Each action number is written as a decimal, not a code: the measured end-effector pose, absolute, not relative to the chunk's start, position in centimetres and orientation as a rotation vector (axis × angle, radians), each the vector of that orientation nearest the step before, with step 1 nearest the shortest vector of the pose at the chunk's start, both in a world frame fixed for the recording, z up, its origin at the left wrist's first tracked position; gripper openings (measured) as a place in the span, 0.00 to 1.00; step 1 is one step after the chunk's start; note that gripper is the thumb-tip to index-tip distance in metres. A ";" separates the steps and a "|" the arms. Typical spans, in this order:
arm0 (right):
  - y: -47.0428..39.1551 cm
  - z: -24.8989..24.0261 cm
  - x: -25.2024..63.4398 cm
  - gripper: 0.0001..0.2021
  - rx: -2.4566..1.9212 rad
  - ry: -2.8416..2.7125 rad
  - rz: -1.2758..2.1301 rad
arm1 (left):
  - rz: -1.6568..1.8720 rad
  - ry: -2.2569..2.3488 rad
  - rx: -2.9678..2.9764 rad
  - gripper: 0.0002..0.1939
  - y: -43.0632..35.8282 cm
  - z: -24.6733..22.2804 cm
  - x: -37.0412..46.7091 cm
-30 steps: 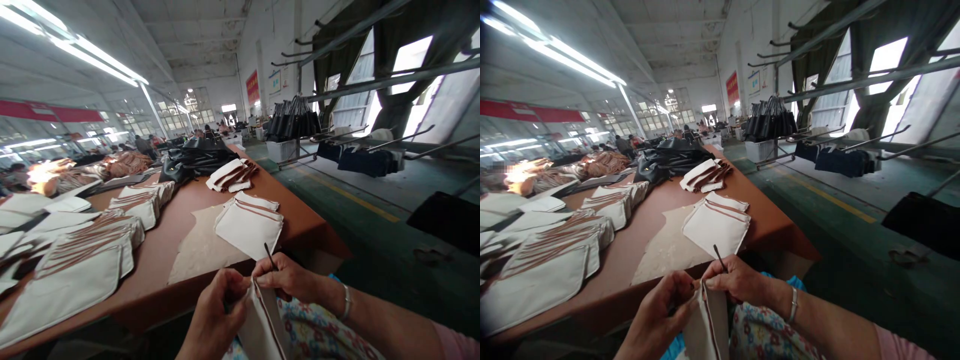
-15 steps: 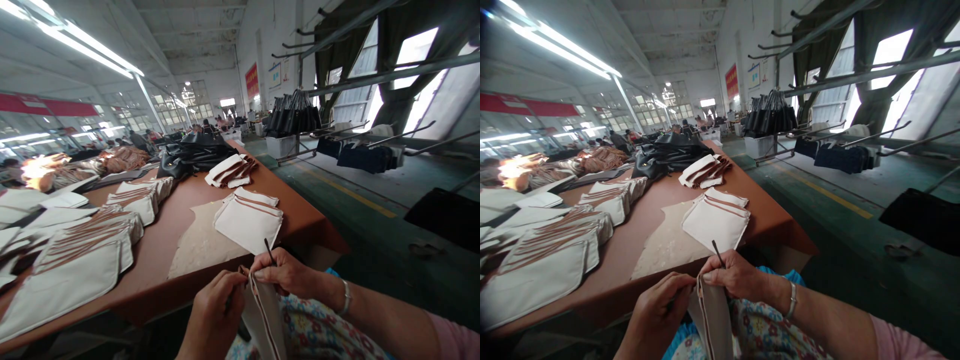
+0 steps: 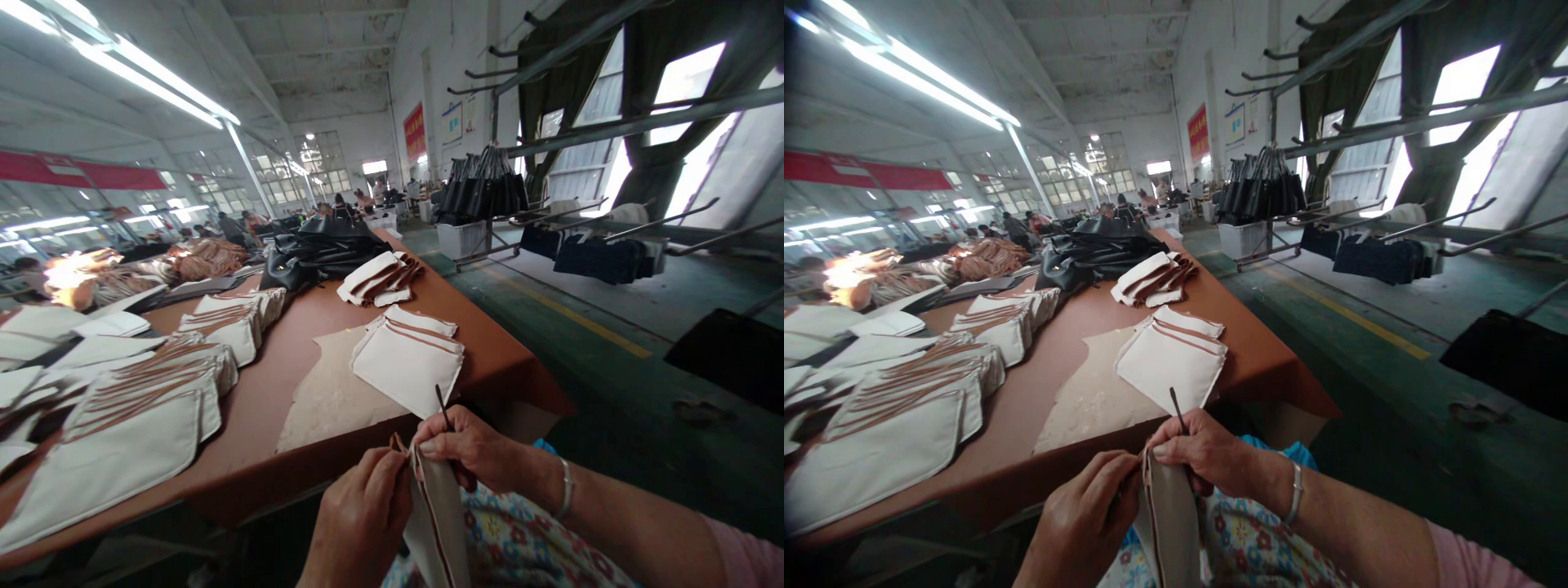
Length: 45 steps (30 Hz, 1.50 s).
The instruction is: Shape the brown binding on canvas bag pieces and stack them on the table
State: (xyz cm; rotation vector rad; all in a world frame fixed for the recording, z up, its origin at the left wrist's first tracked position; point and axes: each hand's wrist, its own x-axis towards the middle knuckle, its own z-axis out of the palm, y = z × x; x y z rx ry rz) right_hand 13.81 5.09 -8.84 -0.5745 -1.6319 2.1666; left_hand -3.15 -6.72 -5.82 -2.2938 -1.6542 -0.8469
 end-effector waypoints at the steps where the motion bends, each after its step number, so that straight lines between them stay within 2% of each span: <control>1: 5.1 -8.9 13.8 0.14 -0.587 -1.631 2.164 | -0.800 -1.613 -2.274 0.07 -6.7 -5.9 -3.2; 7: 4.9 -9.4 13.9 0.13 -0.596 -1.548 2.209 | -0.622 -1.429 -2.267 0.12 -6.8 -6.5 -3.7; 16: 3.9 -9.2 13.6 0.16 -0.669 -1.483 2.206 | -0.552 -1.596 -2.108 0.07 -6.9 -7.2 -2.0; 22: 3.7 -9.3 14.0 0.16 -0.644 -1.563 2.174 | -0.778 -1.752 -2.287 0.12 -6.6 -6.9 -2.7; 28: 3.5 -9.3 13.9 0.13 -0.558 -1.436 2.308 | -1.402 -2.431 -2.276 0.08 -6.3 -4.5 -3.1; 31: 3.6 -8.8 13.9 0.11 -0.539 -1.483 2.306 | -2.062 -2.675 -2.164 0.09 -6.2 -4.7 -3.1; 34: 3.7 -7.9 13.8 0.11 -0.524 -1.655 2.209 | -2.801 -2.697 -1.957 0.09 -6.0 -5.4 -2.9; 37: 3.8 -6.9 13.7 0.09 -0.520 -1.753 2.071 | -3.196 -2.613 -1.785 0.08 -5.8 -5.7 -2.7; 39: 3.8 -6.4 13.7 0.09 -0.546 -1.757 2.047 | -3.173 -2.582 -1.775 0.10 -5.7 -5.6 -2.7; 45: 3.5 -5.8 13.8 0.08 -0.573 -1.791 2.009 | -2.453 -2.814 -2.065 0.13 -6.3 -5.1 -3.1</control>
